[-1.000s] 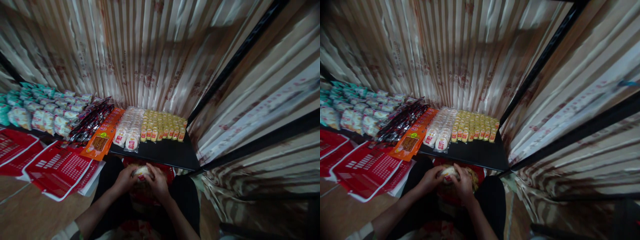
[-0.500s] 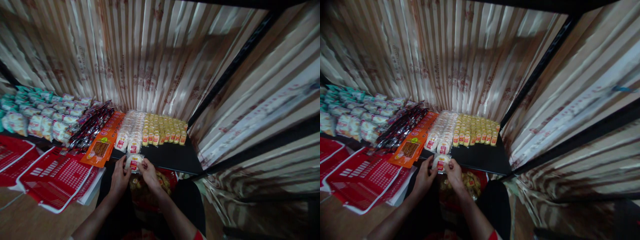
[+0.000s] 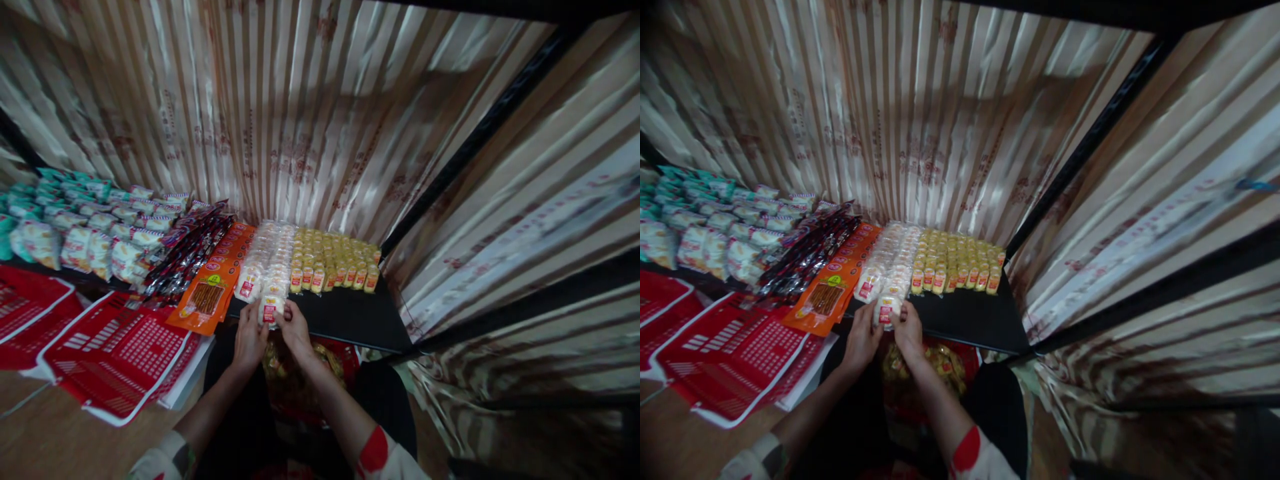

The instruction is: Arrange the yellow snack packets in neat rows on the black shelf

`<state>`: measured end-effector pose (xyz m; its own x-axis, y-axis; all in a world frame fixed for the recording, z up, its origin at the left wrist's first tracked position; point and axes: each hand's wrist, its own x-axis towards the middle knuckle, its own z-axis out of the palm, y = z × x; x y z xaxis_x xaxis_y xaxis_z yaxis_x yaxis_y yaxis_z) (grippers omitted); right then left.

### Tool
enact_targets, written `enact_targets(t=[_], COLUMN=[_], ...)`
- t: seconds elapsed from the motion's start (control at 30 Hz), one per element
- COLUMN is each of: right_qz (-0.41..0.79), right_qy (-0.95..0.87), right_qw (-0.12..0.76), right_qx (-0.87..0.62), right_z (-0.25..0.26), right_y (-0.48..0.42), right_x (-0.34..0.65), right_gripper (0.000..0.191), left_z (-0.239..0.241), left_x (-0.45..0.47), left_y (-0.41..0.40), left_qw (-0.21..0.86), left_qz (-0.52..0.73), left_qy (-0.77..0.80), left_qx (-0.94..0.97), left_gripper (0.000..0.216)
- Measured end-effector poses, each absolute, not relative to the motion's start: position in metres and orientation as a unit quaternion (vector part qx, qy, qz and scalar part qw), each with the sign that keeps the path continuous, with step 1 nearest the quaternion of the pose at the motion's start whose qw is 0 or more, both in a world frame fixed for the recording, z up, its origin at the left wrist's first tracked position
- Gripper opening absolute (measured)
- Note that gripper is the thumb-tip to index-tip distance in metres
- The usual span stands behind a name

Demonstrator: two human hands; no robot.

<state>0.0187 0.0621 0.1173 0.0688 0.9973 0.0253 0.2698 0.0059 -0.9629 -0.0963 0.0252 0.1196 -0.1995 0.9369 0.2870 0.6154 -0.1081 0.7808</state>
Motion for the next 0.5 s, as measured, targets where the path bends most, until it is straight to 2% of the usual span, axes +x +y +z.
enact_targets(t=[0.13, 0.33, 0.5], right_qz=[0.328, 0.228, 0.191], right_qy=[-0.564, -0.617, -0.64], right_qw=[0.438, 0.361, 0.321], right_qx=[-0.618, -0.661, -0.672], right_z=[0.124, 0.126, 0.119], right_y=[0.062, 0.064, 0.069], right_x=[0.017, 0.019, 0.02], right_gripper=[0.044, 0.053, 0.051], left_z=[0.121, 0.109, 0.101], left_x=[-0.093, -0.089, -0.09], left_y=[0.038, 0.052, 0.057], left_qw=[0.17, 0.16, 0.129], left_qz=[0.422, 0.401, 0.425], left_qy=[0.638, 0.65, 0.627], left_qx=[0.622, 0.625, 0.64], left_gripper=[0.052, 0.05, 0.048])
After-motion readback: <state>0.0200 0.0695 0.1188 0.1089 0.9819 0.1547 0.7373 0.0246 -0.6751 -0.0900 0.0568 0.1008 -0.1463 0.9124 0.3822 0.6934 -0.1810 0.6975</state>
